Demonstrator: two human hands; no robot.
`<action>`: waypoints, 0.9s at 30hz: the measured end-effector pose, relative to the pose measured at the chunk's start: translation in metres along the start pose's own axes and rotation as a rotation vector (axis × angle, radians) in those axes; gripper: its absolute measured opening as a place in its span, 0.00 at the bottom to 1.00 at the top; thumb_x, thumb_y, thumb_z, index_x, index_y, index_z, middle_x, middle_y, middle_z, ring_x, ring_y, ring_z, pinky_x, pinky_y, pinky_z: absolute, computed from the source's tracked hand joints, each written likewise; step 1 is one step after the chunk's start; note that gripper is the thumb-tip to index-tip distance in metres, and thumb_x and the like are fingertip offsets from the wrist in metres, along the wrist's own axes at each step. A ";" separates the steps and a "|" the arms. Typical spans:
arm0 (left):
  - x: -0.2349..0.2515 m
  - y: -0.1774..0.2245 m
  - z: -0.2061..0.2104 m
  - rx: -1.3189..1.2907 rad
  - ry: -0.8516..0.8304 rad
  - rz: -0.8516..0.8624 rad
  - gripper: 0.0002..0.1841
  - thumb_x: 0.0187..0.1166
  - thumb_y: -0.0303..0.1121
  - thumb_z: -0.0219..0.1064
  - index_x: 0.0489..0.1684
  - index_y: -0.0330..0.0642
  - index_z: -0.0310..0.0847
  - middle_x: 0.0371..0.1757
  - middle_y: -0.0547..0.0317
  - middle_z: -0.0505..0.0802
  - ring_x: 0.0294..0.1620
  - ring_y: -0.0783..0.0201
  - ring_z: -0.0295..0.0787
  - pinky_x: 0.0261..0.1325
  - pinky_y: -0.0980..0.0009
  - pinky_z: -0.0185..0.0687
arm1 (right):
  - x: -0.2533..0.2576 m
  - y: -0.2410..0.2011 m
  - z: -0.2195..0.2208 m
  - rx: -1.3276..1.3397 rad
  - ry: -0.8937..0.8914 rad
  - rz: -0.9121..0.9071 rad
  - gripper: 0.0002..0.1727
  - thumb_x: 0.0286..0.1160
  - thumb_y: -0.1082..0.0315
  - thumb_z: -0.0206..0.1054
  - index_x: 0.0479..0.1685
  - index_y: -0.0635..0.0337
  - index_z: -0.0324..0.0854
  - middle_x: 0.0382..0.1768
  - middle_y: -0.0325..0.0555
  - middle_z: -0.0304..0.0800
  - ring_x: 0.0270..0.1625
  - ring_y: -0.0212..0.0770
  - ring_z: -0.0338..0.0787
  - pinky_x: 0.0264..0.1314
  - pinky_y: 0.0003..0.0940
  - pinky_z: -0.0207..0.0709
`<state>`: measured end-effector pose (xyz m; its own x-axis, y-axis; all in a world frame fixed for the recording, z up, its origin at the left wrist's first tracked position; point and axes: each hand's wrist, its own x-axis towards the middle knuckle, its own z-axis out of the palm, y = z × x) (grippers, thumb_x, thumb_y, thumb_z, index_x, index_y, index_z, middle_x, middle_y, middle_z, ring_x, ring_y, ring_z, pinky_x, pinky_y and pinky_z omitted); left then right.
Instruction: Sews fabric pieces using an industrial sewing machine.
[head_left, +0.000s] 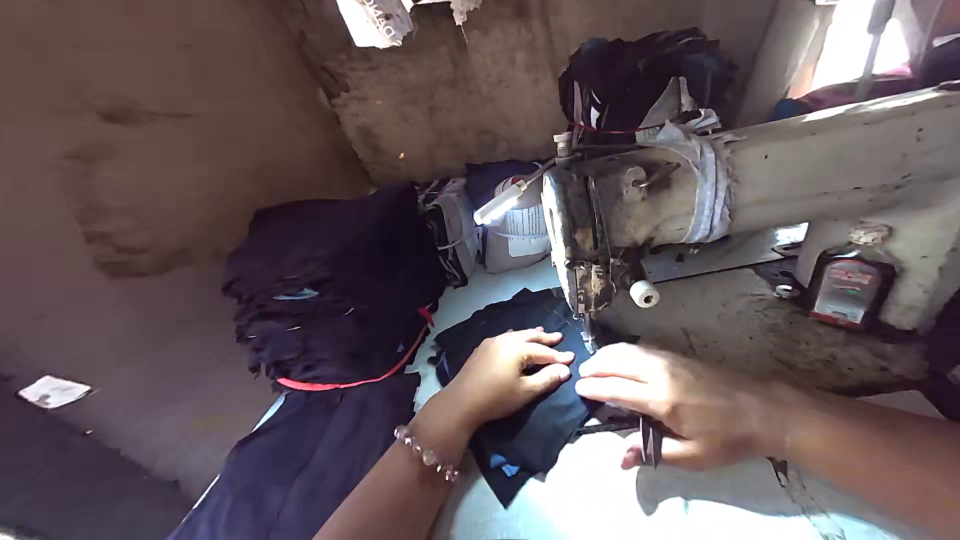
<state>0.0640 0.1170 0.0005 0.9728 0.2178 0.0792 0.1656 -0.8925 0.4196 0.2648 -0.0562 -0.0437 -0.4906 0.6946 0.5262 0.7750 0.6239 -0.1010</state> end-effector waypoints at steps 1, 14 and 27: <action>-0.001 0.007 -0.001 0.058 -0.015 -0.042 0.21 0.88 0.51 0.57 0.65 0.54 0.91 0.76 0.55 0.86 0.83 0.55 0.76 0.84 0.51 0.68 | 0.001 0.000 0.002 0.033 -0.012 -0.005 0.34 0.83 0.41 0.58 0.65 0.66 0.82 0.60 0.59 0.89 0.67 0.56 0.87 0.72 0.47 0.77; -0.001 -0.007 0.021 -0.036 0.279 0.378 0.13 0.85 0.34 0.61 0.56 0.44 0.91 0.64 0.50 0.90 0.72 0.59 0.82 0.77 0.61 0.75 | -0.006 0.018 -0.008 -0.034 0.005 0.120 0.37 0.79 0.34 0.56 0.59 0.60 0.87 0.56 0.50 0.89 0.61 0.50 0.87 0.58 0.50 0.81; 0.000 -0.010 0.009 -0.286 -0.004 0.318 0.14 0.82 0.35 0.66 0.53 0.36 0.93 0.66 0.48 0.92 0.80 0.57 0.79 0.87 0.56 0.62 | -0.004 0.003 -0.008 0.140 0.031 0.076 0.27 0.88 0.48 0.55 0.54 0.63 0.90 0.57 0.55 0.92 0.64 0.47 0.89 0.68 0.37 0.80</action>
<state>0.0638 0.1228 -0.0119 0.9690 -0.0525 0.2416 -0.1934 -0.7695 0.6087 0.2722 -0.0593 -0.0394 -0.4186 0.7313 0.5385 0.7450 0.6156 -0.2569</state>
